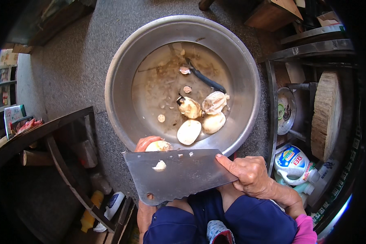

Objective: The person peels and trims several round white vegetables using a peeler and a cleaver. The person holds each vegetable, removes the skin, and cuts off the ends, dropping the pieces into a metal basin.

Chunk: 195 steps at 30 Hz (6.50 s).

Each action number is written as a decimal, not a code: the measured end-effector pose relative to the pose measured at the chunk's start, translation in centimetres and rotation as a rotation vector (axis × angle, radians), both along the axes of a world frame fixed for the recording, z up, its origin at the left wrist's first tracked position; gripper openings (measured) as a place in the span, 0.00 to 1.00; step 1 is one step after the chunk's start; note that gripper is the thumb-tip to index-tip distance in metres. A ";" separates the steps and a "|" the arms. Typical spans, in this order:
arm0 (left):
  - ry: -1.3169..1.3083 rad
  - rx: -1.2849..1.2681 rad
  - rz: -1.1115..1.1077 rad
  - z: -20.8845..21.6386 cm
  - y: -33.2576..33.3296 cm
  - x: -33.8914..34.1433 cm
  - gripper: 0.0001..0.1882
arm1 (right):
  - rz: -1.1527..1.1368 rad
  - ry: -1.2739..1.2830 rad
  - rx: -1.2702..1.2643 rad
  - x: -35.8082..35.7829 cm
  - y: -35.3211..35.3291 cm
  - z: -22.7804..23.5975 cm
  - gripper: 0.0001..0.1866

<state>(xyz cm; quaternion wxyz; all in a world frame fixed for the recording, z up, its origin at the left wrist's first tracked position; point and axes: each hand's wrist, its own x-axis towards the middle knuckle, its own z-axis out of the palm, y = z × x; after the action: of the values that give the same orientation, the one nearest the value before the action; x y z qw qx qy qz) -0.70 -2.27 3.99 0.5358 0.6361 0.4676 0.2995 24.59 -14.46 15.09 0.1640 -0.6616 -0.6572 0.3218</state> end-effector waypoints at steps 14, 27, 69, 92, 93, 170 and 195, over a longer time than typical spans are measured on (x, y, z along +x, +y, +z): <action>-0.611 -0.738 0.199 0.7 0.0 3.6 0.19 | 0.014 -0.007 0.042 0.8 0.4 0.1 0.43; -0.265 -0.271 0.076 0.8 0.2 2.1 0.18 | 0.011 -0.059 0.046 0.3 0.0 -0.3 0.37; -0.710 -0.755 0.191 2.9 1.5 2.5 0.30 | -0.575 0.417 -0.234 0.8 1.0 -1.1 0.11; -0.300 -0.323 -0.025 0.5 0.4 0.9 0.17 | -0.009 -0.041 0.023 -0.2 0.2 0.5 0.40; -0.303 -0.351 -0.014 0.6 0.3 0.8 0.17 | 0.009 -0.064 0.035 -0.1 0.5 0.5 0.40; -0.230 -0.071 0.194 0.0 -0.3 1.1 0.25 | 0.002 -0.104 0.057 0.3 0.0 -1.0 0.36; -0.893 -0.938 0.301 4.0 1.9 2.2 0.30 | -0.599 0.307 -0.181 0.7 -0.1 -2.3 0.11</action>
<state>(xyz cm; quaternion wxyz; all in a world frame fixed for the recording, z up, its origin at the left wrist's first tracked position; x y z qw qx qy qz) 1.45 -0.34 8.03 0.8504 0.0783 0.3651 0.3706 25.31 -14.54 12.76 0.2888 -0.7808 -0.3701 0.4122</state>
